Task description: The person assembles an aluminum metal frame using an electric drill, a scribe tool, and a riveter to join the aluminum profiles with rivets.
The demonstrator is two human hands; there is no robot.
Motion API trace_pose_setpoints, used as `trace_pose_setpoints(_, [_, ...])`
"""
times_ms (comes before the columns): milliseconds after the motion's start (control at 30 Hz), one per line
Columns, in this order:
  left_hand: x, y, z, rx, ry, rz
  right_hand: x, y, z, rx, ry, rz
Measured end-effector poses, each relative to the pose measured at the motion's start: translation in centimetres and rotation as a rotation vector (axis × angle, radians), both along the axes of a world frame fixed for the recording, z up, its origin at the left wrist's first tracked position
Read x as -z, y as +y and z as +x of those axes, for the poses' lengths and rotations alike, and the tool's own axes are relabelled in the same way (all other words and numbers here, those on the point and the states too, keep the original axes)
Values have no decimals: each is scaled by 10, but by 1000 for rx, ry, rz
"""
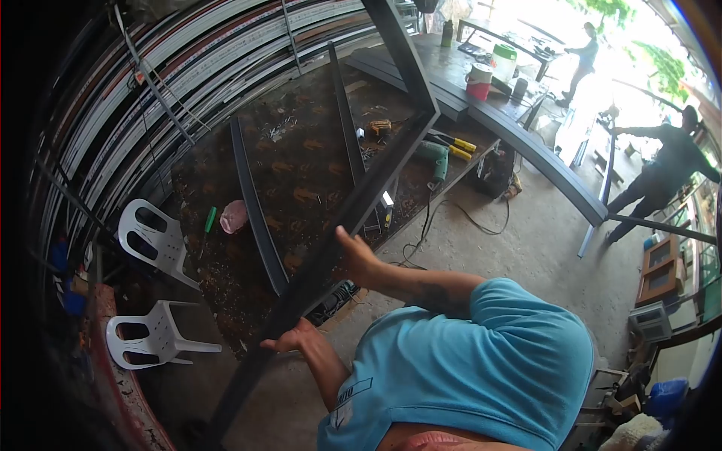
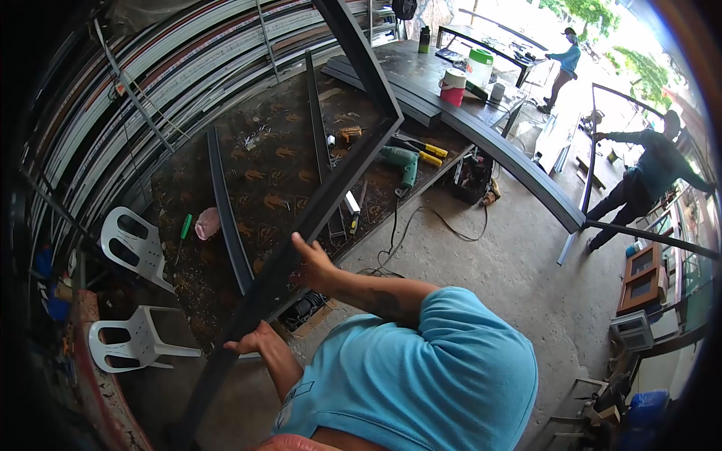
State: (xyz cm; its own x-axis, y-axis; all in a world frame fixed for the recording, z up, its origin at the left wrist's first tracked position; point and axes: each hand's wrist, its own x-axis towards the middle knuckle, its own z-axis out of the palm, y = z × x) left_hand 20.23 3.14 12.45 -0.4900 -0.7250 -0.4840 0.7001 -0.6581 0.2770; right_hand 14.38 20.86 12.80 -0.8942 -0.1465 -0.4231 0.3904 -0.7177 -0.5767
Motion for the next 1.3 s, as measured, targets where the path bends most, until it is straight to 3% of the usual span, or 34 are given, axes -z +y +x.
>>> trace_pose_setpoints(67, [1, 8, -1, 0, -45, -53, 7, -20, -10, -42, -16, -36])
trace_pose_setpoints(167, [21, 17, -9, 39, -76, -126, 29, -29, -44, 207, -73, -292])
trace_pose_setpoints(200, [26, 22, -10, 23, -85, -133, 25, -26, -53, 192, -84, -298])
trace_pose_setpoints(300, [36, 37, -11, 416, -125, -426, 18, -7, -92, 238, -206, -266])
trace_pose_setpoints(333, [40, 32, -6, 400, -138, -435, 23, -1, -108, 220, -216, -275])
trace_pose_setpoints(400, [48, 20, 9, 1213, -151, -613, 40, 12, -145, 276, -228, -148])
trace_pose_setpoints(467, [-2, 18, 33, 1500, -203, -1069, 30, 32, -167, 234, -260, -168])
trace_pose_setpoints(533, [-45, 15, 51, 1277, -158, -1283, 38, 56, -201, 206, -284, -186])
trace_pose_setpoints(600, [-72, 18, 49, 755, -406, -1472, 83, 79, -242, 147, -164, -214])
trace_pose_setpoints(667, [-87, 4, 34, 534, -1030, -1779, 83, 104, -269, 131, -212, -200])
trace_pose_setpoints(700, [-76, -8, 37, 524, -1037, -1778, 83, 116, -282, 101, -214, -196])
trace_pose_setpoints(767, [-40, -33, 58, 1065, -1814, -2106, 70, 133, -304, 74, -214, -164])
trace_pose_setpoints(833, [-27, -23, 64, 1471, -1592, -1353, 73, 148, -334, 30, -240, -155])
trace_pose_setpoints(1000, [11, 35, 19, 1485, -1636, -1308, 77, 170, -415, -117, -133, -147])
trace_pose_setpoints(1200, [23, 63, -51, 1567, -1786, -1306, 83, 148, -514, -177, -72, -171])
trace_pose_setpoints(1300, [36, 65, -82, 1686, -1850, -1318, 63, 121, -537, -75, 15, 259])
